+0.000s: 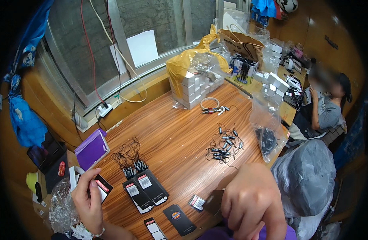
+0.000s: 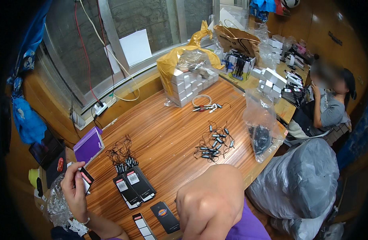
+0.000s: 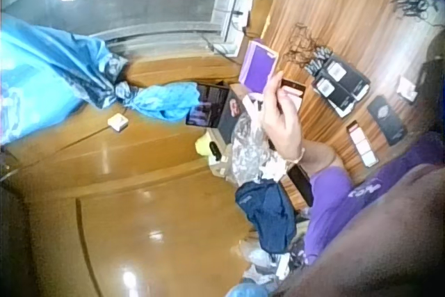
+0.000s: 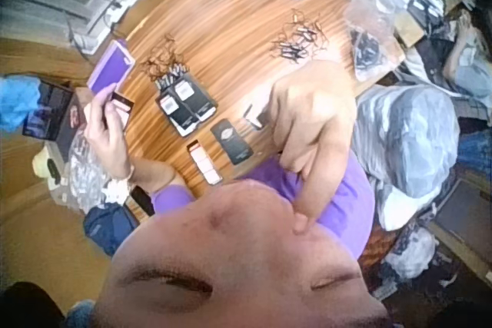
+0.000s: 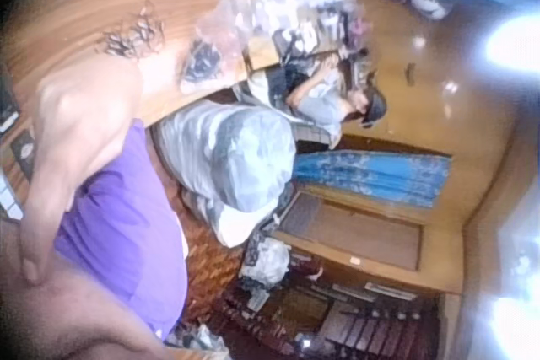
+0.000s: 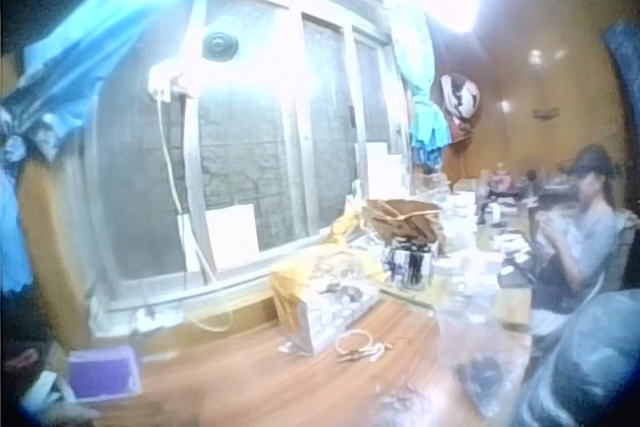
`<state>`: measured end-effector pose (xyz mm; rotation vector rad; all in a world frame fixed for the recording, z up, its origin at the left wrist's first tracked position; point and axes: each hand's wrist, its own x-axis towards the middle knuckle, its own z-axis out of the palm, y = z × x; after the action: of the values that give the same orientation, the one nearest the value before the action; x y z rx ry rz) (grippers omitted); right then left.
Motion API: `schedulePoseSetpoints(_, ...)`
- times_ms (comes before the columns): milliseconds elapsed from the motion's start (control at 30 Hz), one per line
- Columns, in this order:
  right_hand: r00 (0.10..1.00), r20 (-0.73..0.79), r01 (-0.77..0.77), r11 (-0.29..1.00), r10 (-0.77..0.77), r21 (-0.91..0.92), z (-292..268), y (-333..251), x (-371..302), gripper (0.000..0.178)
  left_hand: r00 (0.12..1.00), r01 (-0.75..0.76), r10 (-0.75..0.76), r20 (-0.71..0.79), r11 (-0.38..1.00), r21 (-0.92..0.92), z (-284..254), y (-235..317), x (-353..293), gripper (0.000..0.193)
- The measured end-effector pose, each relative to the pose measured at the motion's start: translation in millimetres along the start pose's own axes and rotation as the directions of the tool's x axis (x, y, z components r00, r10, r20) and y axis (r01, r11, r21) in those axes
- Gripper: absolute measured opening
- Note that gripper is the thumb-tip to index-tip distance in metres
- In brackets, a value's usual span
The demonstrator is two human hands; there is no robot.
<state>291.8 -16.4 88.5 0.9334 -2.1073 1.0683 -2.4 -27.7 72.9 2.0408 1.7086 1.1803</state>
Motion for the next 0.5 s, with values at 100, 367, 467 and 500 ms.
schedulePoseSetpoints(100,1.0,-0.008,-0.011,1.0,0.01,-0.013,2,1,-1,0.035,0.999,-0.03,0.03,-0.027,1.0,0.009,-2,-1,-1,0.02)
schedulePoseSetpoints(367,0.992,-0.005,0.128,0.989,-0.128,0.076,-6,-4,0,0.022,0.995,-0.095,0.096,-0.036,0.995,0.037,7,-6,0,0.02)
schedulePoseSetpoints(467,0.967,-0.087,0.252,0.943,-0.239,0.215,-8,-10,-2,0.022,0.985,-0.169,0.17,-0.009,0.983,0.078,5,-16,0,0.023)
schedulePoseSetpoints(500,0.956,-0.121,0.291,0.922,-0.268,0.256,-4,-13,-5,0.023,0.982,-0.188,0.188,0.003,0.98,0.07,7,-16,1,0.023)
